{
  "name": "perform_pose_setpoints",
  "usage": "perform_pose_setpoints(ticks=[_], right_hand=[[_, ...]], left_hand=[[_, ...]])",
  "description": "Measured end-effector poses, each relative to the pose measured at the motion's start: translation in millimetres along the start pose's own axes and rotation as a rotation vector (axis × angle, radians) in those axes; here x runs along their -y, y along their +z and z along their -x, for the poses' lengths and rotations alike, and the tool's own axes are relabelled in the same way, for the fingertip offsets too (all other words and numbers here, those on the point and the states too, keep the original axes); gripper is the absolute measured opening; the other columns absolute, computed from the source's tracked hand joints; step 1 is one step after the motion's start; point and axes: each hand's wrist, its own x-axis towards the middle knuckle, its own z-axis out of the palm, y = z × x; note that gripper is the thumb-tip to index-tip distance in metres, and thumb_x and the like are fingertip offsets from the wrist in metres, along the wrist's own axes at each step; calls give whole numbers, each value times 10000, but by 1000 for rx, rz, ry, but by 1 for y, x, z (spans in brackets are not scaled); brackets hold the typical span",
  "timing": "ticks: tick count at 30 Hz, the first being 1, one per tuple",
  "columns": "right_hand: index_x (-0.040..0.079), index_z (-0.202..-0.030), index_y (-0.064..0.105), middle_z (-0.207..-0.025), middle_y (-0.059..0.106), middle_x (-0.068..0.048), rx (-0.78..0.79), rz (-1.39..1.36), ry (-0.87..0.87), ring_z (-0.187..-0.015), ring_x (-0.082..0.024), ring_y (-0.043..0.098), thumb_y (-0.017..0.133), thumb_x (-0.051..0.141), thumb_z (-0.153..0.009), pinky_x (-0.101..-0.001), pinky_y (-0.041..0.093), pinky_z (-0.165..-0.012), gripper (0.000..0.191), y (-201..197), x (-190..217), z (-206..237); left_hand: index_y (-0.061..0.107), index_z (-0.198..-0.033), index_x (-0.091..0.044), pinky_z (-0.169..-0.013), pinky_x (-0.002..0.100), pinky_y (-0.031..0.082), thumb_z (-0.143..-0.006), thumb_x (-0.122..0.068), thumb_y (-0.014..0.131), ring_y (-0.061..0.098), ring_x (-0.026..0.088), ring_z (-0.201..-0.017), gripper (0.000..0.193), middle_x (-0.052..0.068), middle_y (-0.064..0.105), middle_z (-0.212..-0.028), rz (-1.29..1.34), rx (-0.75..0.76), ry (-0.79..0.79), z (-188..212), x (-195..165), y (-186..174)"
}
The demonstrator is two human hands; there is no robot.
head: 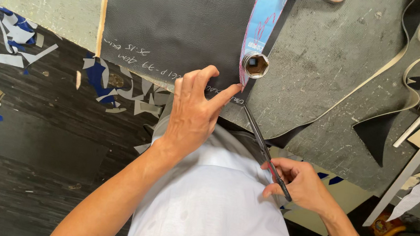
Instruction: The person uses shears to cut a black leather sheet along a paper template secured with weights. They adjust the template, cut the leather, mark the cut piece with a white pen, and then position a second template on the remaining leather.
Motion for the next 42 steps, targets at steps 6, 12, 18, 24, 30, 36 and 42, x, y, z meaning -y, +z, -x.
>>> perform_pose_setpoints(ticks=[6, 12, 18, 24, 30, 36, 42], right_hand=[[42, -1071, 787, -645, 478, 86, -28, 50, -12, -581, -58, 421, 993, 196, -547, -249, 332, -514, 584, -2, 11, -1], [57, -1066, 787, -636, 471, 81, -65, 128, -17, -564, -59, 407, 994, 240, -537, -256, 318, -500, 597, -5, 15, -1], [53, -1074, 786, -631, 460, 81, -37, 105, -26, -564, -56, 407, 990, 245, -548, -250, 328, -501, 595, -8, 12, -1], [58, -1078, 785, -634, 496, 89, -34, 105, -23, -567, -55, 421, 986, 246, -545, -247, 340, -506, 600, -8, 12, 0], [62, -1083, 793, -626, 504, 75, -57, 147, 6, -565, -68, 422, 990, 238, -534, -259, 345, -511, 609, -7, 17, 0], [60, -1084, 787, -635, 518, 74, -77, 171, -25, -571, -67, 418, 989, 246, -537, -258, 350, -515, 613, -7, 19, 0], [56, -1089, 784, -661, 541, 74, -81, 170, -13, -584, -63, 434, 989, 234, -548, -253, 365, -524, 605, -8, 17, 1]], left_hand=[[682, -1337, -202, -1011, 452, 388, -861, 5, 717, 473, 316, -1250, 520, 131, 475, -1359, 2, -6, 10, 1, 2, 0], [682, -1342, -208, -1012, 457, 387, -842, 5, 726, 469, 316, -1253, 546, 130, 474, -1364, -1, 5, 3, 2, 4, 1], [678, -1343, -205, -1026, 465, 385, -843, -14, 743, 462, 315, -1265, 539, 129, 470, -1369, 22, -4, 3, 3, 5, 2], [679, -1340, -202, -1022, 465, 385, -845, -14, 745, 458, 314, -1266, 534, 129, 470, -1374, 18, -10, 7, 3, 6, 3], [683, -1335, -193, -1022, 454, 389, -839, 1, 748, 461, 307, -1272, 537, 125, 469, -1379, 14, -8, 9, 4, 6, 5], [684, -1324, -189, -1022, 457, 386, -853, -16, 752, 462, 303, -1273, 506, 126, 470, -1376, 18, -28, 13, 4, 6, 7], [685, -1327, -190, -1027, 455, 385, -869, -23, 751, 461, 305, -1281, 491, 122, 470, -1386, 17, -32, 10, 5, 6, 8]])
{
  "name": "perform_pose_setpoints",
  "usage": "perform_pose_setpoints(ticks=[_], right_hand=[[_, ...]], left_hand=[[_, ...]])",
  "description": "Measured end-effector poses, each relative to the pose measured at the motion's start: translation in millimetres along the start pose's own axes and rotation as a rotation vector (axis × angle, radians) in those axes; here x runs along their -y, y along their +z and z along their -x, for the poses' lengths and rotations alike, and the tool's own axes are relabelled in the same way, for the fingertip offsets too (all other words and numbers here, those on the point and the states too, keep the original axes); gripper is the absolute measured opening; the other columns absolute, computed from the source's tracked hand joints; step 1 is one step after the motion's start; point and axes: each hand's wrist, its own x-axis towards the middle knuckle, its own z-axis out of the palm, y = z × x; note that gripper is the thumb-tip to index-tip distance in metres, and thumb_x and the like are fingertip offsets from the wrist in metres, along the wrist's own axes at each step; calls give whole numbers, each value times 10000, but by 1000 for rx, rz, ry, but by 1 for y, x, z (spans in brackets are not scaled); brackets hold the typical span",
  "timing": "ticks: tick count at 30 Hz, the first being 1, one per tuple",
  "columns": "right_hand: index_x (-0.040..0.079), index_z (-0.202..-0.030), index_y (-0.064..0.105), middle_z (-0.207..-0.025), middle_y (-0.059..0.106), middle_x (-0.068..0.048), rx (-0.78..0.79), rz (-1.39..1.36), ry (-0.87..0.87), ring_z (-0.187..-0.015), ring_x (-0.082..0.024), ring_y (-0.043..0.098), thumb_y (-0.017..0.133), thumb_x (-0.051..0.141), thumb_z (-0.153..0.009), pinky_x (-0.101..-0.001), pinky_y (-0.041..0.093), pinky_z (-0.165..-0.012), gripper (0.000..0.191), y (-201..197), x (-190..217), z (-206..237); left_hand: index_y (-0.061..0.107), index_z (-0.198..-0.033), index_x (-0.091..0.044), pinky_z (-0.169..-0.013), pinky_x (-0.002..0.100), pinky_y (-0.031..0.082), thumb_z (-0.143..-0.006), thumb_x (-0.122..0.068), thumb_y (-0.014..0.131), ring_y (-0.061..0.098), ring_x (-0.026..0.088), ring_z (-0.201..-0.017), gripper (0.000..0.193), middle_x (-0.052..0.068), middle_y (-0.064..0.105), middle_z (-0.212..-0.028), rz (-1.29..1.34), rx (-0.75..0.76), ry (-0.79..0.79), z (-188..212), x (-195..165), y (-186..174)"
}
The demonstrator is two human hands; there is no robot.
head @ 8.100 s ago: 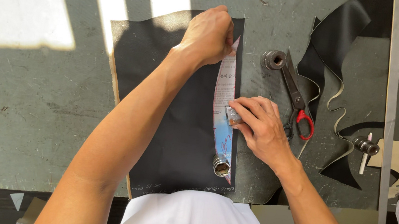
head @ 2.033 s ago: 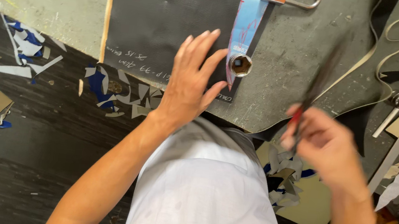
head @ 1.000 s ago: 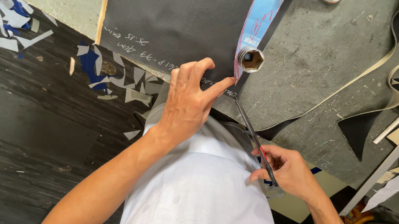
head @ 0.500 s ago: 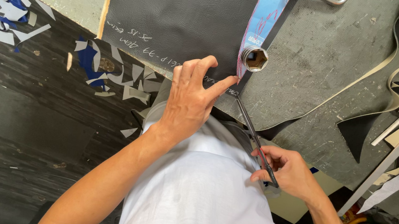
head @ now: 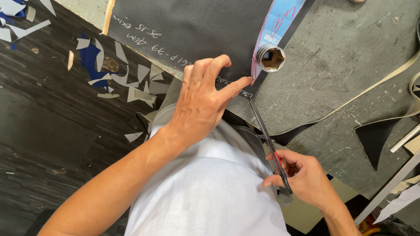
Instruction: The person uses shears to cut a black leather sheet along a paper template secured with weights. They adjust the template, cut the leather, mark the cut piece with a white pen, and then position a second template on the remaining leather.
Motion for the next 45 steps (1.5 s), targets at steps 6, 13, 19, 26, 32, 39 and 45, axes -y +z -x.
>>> perform_pose_setpoints(ticks=[6, 13, 19, 26, 32, 39, 45], right_hand=[[35, -1131, 764, -697, 603, 69, 65, -91, -3, -601, -53, 477, 978, 208, -558, -245, 396, -533, 636, -4, -4, -1], [31, -1132, 769, -686, 623, 55, 90, -104, 6, -601, -55, 505, 975, 203, -565, -247, 410, -539, 627, -7, -5, -1], [30, -1133, 772, -677, 611, 54, 87, -107, 2, -600, -55, 505, 974, 216, -576, -242, 411, -541, 620, -7, -4, -2], [46, -1105, 781, -667, 563, 60, 17, 0, 24, -575, -65, 448, 977, 226, -567, -257, 368, -514, 600, -4, -1, 0], [45, -1099, 772, -643, 531, 68, -5, 8, -19, -574, -56, 441, 976, 243, -571, -251, 368, -512, 599, -2, 3, 1], [48, -1056, 780, -612, 499, 66, -42, 39, -14, -556, -57, 441, 971, 257, -565, -256, 354, -498, 566, 2, 9, 3], [62, -1034, 782, -605, 425, 70, -62, 59, -21, -552, -66, 417, 965, 299, -556, -270, 335, -499, 564, 6, 10, 3]], left_hand=[[684, -1328, -188, -1030, 464, 382, -850, -17, 747, 463, 306, -1285, 512, 127, 467, -1391, 4, 5, 4, 1, 1, 0], [683, -1326, -185, -1035, 465, 380, -849, -15, 747, 464, 311, -1288, 511, 132, 467, -1392, 3, 6, 7, 1, 2, 0], [683, -1330, -194, -1048, 464, 381, -870, -20, 746, 465, 306, -1290, 496, 122, 470, -1387, 22, -2, 5, 1, 2, 2], [682, -1328, -188, -1037, 464, 383, -856, -11, 741, 465, 312, -1286, 508, 135, 466, -1397, 20, 6, 9, 1, 3, 2], [679, -1329, -186, -1026, 462, 381, -841, -11, 747, 469, 312, -1286, 523, 133, 467, -1399, 25, 4, 11, 1, 3, 1], [682, -1333, -195, -1028, 458, 384, -826, 11, 740, 468, 304, -1285, 550, 126, 472, -1393, 29, 2, 8, 1, 3, 2], [681, -1332, -192, -1028, 462, 383, -850, -11, 749, 464, 305, -1284, 520, 127, 468, -1390, 22, 2, 15, 1, 4, 2]])
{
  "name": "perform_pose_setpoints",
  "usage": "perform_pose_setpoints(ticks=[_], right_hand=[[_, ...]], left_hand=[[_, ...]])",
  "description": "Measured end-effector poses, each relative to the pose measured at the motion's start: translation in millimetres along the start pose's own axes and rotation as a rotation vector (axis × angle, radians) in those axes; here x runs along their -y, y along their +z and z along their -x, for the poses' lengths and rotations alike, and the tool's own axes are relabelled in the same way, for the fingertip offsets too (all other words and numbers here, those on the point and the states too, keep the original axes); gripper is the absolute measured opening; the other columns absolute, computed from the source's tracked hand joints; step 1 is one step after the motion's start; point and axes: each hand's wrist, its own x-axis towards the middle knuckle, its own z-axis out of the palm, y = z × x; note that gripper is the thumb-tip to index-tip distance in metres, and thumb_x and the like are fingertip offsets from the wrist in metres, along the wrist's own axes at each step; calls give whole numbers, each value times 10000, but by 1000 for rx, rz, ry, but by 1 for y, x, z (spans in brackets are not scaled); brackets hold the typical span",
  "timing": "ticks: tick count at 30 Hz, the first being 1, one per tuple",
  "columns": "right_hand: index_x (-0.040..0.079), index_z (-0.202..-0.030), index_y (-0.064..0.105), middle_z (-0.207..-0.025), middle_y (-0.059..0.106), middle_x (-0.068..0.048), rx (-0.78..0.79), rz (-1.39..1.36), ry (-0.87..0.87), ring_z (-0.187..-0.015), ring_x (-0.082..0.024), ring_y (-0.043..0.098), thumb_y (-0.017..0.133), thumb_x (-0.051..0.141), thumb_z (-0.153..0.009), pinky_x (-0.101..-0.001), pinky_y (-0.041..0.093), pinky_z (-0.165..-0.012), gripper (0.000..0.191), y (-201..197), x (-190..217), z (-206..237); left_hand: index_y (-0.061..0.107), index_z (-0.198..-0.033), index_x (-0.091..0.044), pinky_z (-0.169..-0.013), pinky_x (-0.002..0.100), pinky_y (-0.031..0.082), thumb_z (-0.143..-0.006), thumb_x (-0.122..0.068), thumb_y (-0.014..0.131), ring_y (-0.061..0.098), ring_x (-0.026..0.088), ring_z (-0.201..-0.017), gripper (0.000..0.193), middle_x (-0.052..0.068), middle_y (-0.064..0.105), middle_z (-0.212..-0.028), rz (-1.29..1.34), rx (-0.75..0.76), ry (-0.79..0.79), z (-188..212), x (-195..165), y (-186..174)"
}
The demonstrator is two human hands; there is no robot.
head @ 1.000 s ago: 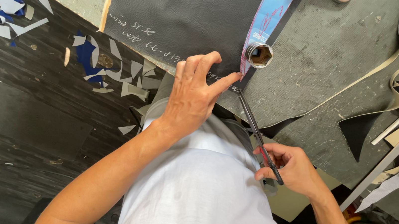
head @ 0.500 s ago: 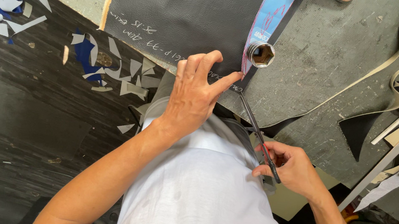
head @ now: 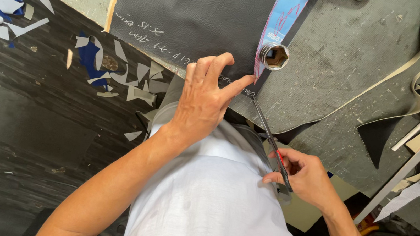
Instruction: The person uses shears to cut a black leather sheet along a paper template secured with weights. They adjust the template, cut the leather, mark the cut piece with a white pen, and then position a second template on the remaining leather.
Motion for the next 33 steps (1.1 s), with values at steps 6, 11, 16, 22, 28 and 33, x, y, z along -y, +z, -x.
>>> perform_pose_setpoints(ticks=[6, 11, 16, 22, 28, 33], right_hand=[[62, -1017, 773, -594, 390, 69, -25, -1, -35, -549, -71, 397, 953, 322, -563, -277, 322, -497, 554, 3, -4, 1], [53, -1017, 759, -577, 396, 72, -36, -24, -62, -552, -74, 373, 947, 313, -583, -276, 315, -502, 540, 6, -6, 1], [48, -997, 761, -564, 392, 60, -45, 0, -46, -545, -79, 363, 948, 307, -591, -278, 302, -503, 517, 7, -6, 2], [45, -991, 762, -573, 398, 67, -53, -16, -56, -555, -73, 367, 951, 299, -597, -274, 297, -504, 506, 8, -7, 2], [35, -974, 762, -582, 400, 69, -66, -40, -69, -562, -71, 367, 956, 283, -598, -272, 293, -504, 490, 10, -8, 3], [35, -974, 773, -570, 425, 66, -45, -62, -38, -550, -72, 375, 963, 258, -592, -270, 295, -501, 482, 8, -4, 5]], left_hand=[[679, -1335, -189, -1028, 457, 390, -867, -29, 753, 460, 308, -1279, 500, 127, 465, -1390, -13, -5, 5, -1, -1, -1], [668, -1300, -146, -1003, 445, 387, -924, -98, 771, 473, 300, -1242, 393, 110, 482, -1349, 32, -43, -15, -3, -2, -3], [631, -1135, -73, -985, 436, 396, -921, -132, 795, 497, 290, -1181, 276, 84, 512, -1251, 120, -58, -64, -5, -1, -5], [645, -1011, -86, -932, 421, 399, -916, -132, 807, 503, 264, -1081, 193, 69, 523, -1130, 120, -85, -35, -5, 0, -5], [655, -943, -85, -890, 416, 390, -909, -130, 814, 503, 257, -1016, 169, 56, 537, -1065, 130, -109, -29, -5, 1, -5], [655, -916, -79, -870, 414, 386, -907, -135, 824, 503, 250, -989, 179, 57, 538, -1051, 138, -113, -15, -5, 2, -4]])
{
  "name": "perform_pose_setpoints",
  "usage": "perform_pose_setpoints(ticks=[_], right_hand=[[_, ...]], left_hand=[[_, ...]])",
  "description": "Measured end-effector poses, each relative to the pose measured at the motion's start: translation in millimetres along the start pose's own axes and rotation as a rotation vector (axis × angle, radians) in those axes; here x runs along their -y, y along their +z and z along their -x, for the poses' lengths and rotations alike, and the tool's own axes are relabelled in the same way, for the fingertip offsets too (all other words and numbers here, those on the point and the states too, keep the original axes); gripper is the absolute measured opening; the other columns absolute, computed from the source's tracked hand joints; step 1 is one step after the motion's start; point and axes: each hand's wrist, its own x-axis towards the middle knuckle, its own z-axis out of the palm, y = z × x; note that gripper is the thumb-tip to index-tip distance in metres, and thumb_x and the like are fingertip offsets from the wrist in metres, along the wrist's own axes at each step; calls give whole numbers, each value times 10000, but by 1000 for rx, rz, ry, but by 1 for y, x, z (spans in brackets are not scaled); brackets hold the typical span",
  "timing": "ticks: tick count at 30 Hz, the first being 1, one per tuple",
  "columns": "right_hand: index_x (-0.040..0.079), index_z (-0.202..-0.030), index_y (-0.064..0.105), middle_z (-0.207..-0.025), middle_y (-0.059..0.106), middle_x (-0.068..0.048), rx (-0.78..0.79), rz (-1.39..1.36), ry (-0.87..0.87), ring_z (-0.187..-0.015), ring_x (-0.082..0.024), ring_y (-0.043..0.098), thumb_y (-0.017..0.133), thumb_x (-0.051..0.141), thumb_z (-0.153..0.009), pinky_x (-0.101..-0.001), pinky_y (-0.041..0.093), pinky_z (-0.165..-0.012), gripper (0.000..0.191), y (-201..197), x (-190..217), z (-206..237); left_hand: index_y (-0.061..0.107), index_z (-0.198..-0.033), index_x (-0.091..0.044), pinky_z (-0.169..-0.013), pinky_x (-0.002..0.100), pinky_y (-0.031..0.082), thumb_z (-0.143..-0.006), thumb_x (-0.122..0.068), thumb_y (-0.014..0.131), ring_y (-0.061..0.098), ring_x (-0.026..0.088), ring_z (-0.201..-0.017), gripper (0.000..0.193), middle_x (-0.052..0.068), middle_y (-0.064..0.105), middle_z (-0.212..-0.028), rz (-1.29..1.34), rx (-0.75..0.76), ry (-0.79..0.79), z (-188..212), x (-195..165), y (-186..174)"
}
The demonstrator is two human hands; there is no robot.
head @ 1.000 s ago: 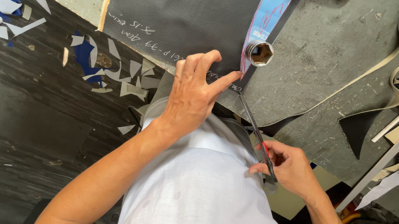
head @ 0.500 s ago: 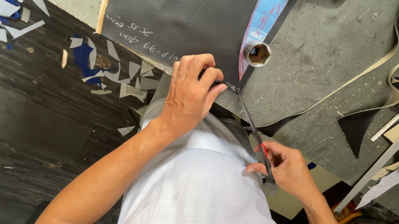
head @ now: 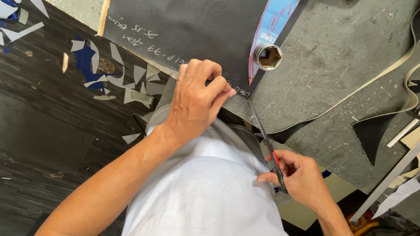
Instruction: The person uses shears to cut a black leather sheet along a paper template secured with weights. They adjust the template, cut the leather, mark the cut piece with a white pen, and then position a second template on the remaining leather.
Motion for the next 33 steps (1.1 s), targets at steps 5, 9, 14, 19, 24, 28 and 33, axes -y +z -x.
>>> perform_pose_setpoints(ticks=[5, 9, 14, 19, 24, 28, 33], right_hand=[[28, -976, 775, -585, 444, 77, 17, -23, 19, -558, -65, 390, 967, 246, -586, -260, 309, -505, 486, 1, 6, -1], [32, -986, 771, -585, 433, 75, 21, -54, 27, -558, -66, 388, 960, 246, -597, -259, 309, -509, 482, 3, 6, -2], [20, -968, 768, -600, 420, 77, -1, -61, 19, -574, -67, 362, 956, 239, -620, -269, 282, -516, 452, 6, 3, -1], [26, -966, 763, -593, 415, 79, 13, -67, 0, -566, -65, 372, 960, 235, -610, -263, 295, -514, 457, 7, 6, -1], [33, -972, 761, -591, 411, 79, 3, -60, 1, -560, -63, 375, 961, 229, -605, -259, 294, -510, 462, 10, 10, -1], [24, -973, 756, -604, 422, 86, 11, -144, -4, -567, -58, 376, 956, 221, -624, -252, 287, -513, 448, 13, 10, -2], [22, -956, 756, -593, 399, 81, 1, -137, 7, -558, -59, 359, 960, 214, -626, -256, 269, -508, 432, 15, 12, -1]], left_hand=[[657, -902, -75, -865, 413, 387, -897, -142, 828, 507, 248, -982, 184, 56, 543, -1045, 6, -4, 3, -1, 1, 0], [655, -897, -75, -861, 414, 384, -899, -144, 826, 508, 250, -983, 185, 58, 543, -1045, 4, -2, 5, -1, 1, 1], [651, -898, -72, -865, 416, 384, -903, -140, 822, 509, 251, -987, 184, 58, 546, -1049, 6, 0, 10, 0, 1, 0], [648, -896, -71, -868, 417, 387, -901, -144, 823, 508, 256, -988, 190, 60, 541, -1047, 13, -5, 9, -1, 1, -1], [643, -896, -65, -859, 421, 379, -901, -134, 820, 505, 261, -980, 190, 64, 542, -1047, 12, -6, 4, -1, 1, -1], [649, -899, -73, -861, 415, 382, -906, -138, 820, 508, 250, -978, 183, 53, 545, -1041, 15, 1, 11, -1, 1, -1], [645, -886, -66, -858, 418, 381, -899, -133, 823, 505, 257, -979, 190, 61, 547, -1040, 10, -2, 13, -1, 1, 0]])
